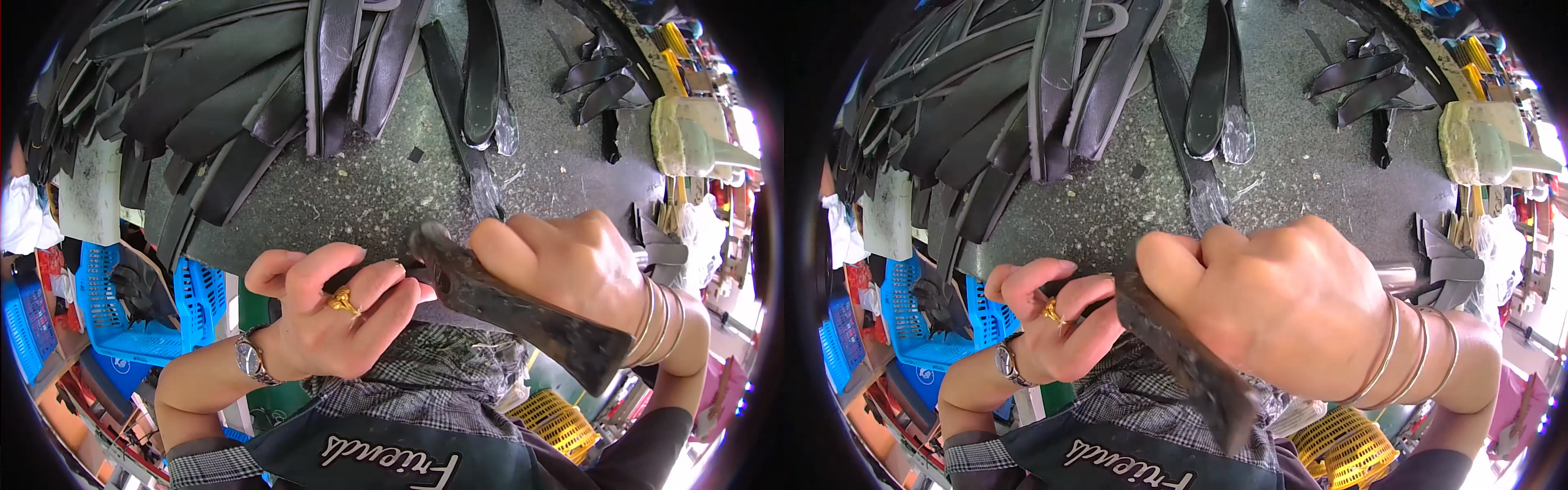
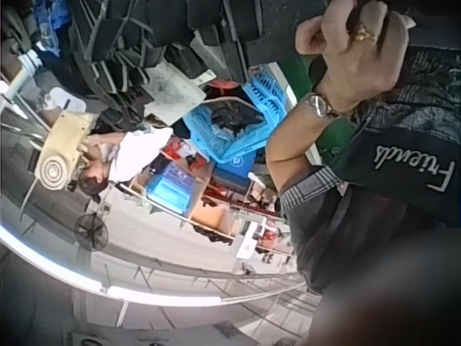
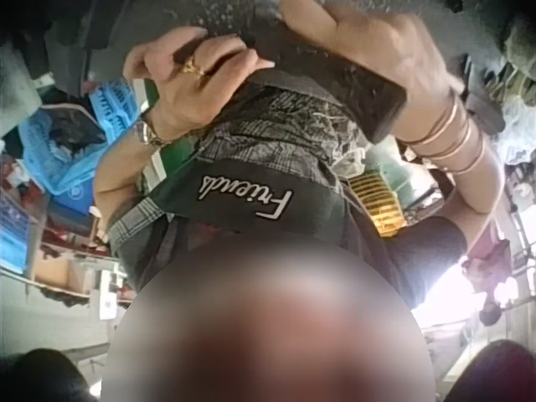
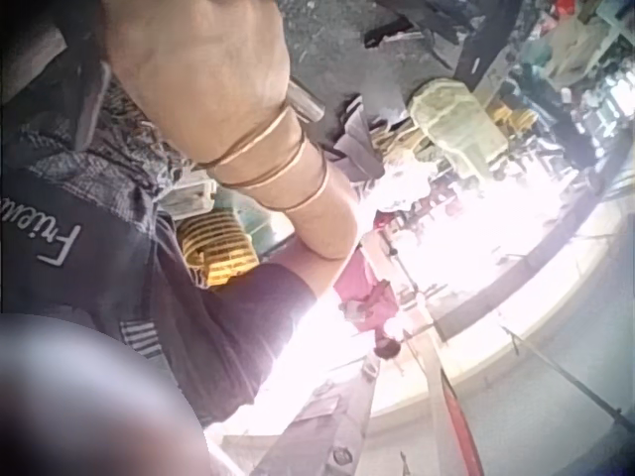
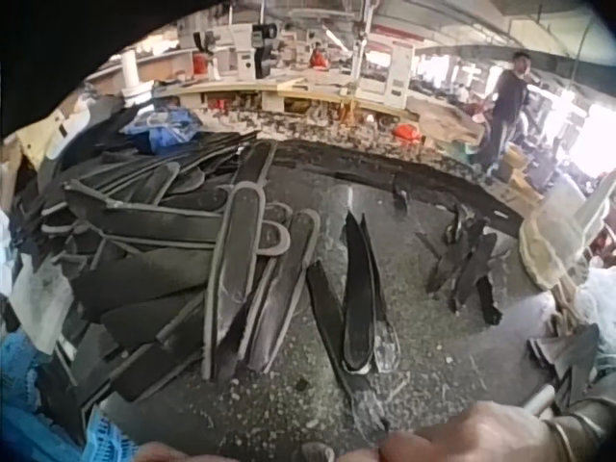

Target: Hammering and flattening leather shoe components on a workbench in a manufacturing environment.

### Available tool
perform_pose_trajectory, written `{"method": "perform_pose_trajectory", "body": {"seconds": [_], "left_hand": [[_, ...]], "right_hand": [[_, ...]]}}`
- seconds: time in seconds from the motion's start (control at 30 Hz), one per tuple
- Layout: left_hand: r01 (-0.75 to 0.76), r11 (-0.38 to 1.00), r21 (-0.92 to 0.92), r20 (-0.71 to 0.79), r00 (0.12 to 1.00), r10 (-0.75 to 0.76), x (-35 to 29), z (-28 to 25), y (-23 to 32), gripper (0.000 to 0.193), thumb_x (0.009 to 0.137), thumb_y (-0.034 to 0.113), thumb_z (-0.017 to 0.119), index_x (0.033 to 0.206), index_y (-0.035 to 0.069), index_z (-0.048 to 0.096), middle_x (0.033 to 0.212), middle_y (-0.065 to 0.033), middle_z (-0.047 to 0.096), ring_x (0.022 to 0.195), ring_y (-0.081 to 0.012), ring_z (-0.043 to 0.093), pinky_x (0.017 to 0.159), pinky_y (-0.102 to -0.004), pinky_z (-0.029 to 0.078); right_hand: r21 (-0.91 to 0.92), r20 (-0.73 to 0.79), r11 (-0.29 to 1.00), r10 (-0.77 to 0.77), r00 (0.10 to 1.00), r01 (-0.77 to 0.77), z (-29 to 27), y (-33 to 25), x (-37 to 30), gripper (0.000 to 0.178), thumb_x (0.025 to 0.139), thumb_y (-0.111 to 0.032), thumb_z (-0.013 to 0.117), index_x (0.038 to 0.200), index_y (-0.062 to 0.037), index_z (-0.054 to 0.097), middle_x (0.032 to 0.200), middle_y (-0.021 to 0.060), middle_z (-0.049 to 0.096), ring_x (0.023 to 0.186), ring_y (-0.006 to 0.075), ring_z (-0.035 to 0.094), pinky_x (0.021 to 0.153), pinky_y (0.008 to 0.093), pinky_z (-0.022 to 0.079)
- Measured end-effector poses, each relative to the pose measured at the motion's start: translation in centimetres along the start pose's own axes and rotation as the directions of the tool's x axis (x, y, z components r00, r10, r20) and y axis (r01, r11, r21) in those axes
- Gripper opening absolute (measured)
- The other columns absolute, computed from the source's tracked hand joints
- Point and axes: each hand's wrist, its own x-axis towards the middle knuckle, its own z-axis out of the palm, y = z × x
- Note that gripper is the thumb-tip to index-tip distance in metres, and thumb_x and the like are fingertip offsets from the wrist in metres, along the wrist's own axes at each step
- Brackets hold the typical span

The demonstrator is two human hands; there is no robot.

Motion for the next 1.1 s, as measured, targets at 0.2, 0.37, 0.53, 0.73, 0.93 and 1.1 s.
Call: {"method": "perform_pose_trajectory", "body": {"seconds": [0.2,0.37,0.53,0.73,0.93,1.1], "left_hand": [[0.139,0.988,-0.068,0.073,0.988,-0.134,0.4,0.1,0.3,0.035,0.065,0.028,0.081,0.095,0.018,0.067,0.094,0.0081,0.062,0.097,-0.0227,0.048,0.081,-0.0442,0.027],[0.218,0.965,-0.147,0.409,0.901,-0.142,4.3,-1.5,0.6,0.046,0.066,0.017,0.084,0.109,0.014,0.068,0.113,0.0030,0.060,0.101,-0.0283,0.048,0.090,-0.0444,0.031],[0.138,0.950,-0.278,0.462,0.887,0.007,5.5,-1.6,0.6,0.029,0.067,0.006,0.079,0.092,0.008,0.066,0.098,-0.0012,0.064,0.088,-0.0257,0.054,0.079,-0.0384,0.039],[-0.190,0.749,-0.634,-0.033,0.975,0.220,8.9,3.5,2.4,0.032,0.063,-0.003,0.071,0.095,0.002,0.072,0.093,-0.0089,0.068,0.081,-0.0243,0.065,0.064,-0.0312,0.051],[-0.216,0.944,-0.250,0.303,0.909,0.288,8.1,4.2,2.8,0.028,0.074,0.009,0.067,0.101,0.013,0.073,0.117,-0.0038,0.068,0.110,-0.0243,0.055,0.086,-0.0418,0.033],[-0.256,0.966,0.037,0.377,0.899,0.223,6.3,2.0,5.9,0.050,0.070,0.009,0.062,0.119,0.014,0.068,0.123,-0.0006,0.056,0.105,-0.0209,0.044,0.088,-0.0389,0.031]], "right_hand": [[0.168,-0.070,0.985,0.058,0.996,-0.046,0.8,0.5,-1.2,0.024,0.080,-0.017,0.068,0.088,-0.0070,0.048,0.063,0.0067,0.049,0.048,0.0270,0.056,0.044,0.0384,0.046],[0.419,-0.335,0.876,0.395,0.856,-0.240,0.2,0.8,-6.1,0.019,0.086,0.006,0.064,0.103,0.0019,0.056,0.075,-0.0007,0.052,0.061,0.0057,0.044,0.057,0.0210,0.038],[0.532,-0.371,0.760,0.606,0.704,-0.374,1.0,0.1,-11.8,0.011,0.081,0.007,0.066,0.088,0.0016,0.061,0.079,0.0046,0.057,0.064,0.0102,0.056,0.055,0.0253,0.042],[0.628,-0.519,0.639,0.769,0.373,-0.444,1.9,-1.2,-16.9,0.034,0.085,0.006,0.069,0.116,0.0055,0.056,0.072,-0.0057,0.049,0.062,0.0016,0.041,0.060,0.0168,0.034],[0.466,-0.317,0.727,0.670,0.672,-0.504,1.3,-1.2,-16.2,0.015,0.078,-0.007,0.071,0.082,-0.0005,0.059,0.066,0.0089,0.057,0.056,0.0201,0.058,0.055,0.0312,0.043],[0.474,-0.305,0.785,0.572,0.762,-0.399,1.5,0.2,-14.1,0.011,0.077,0.001,0.066,0.085,-0.0001,0.058,0.065,0.0111,0.054,0.053,0.0286,0.059,0.051,0.0329,0.044]]}}
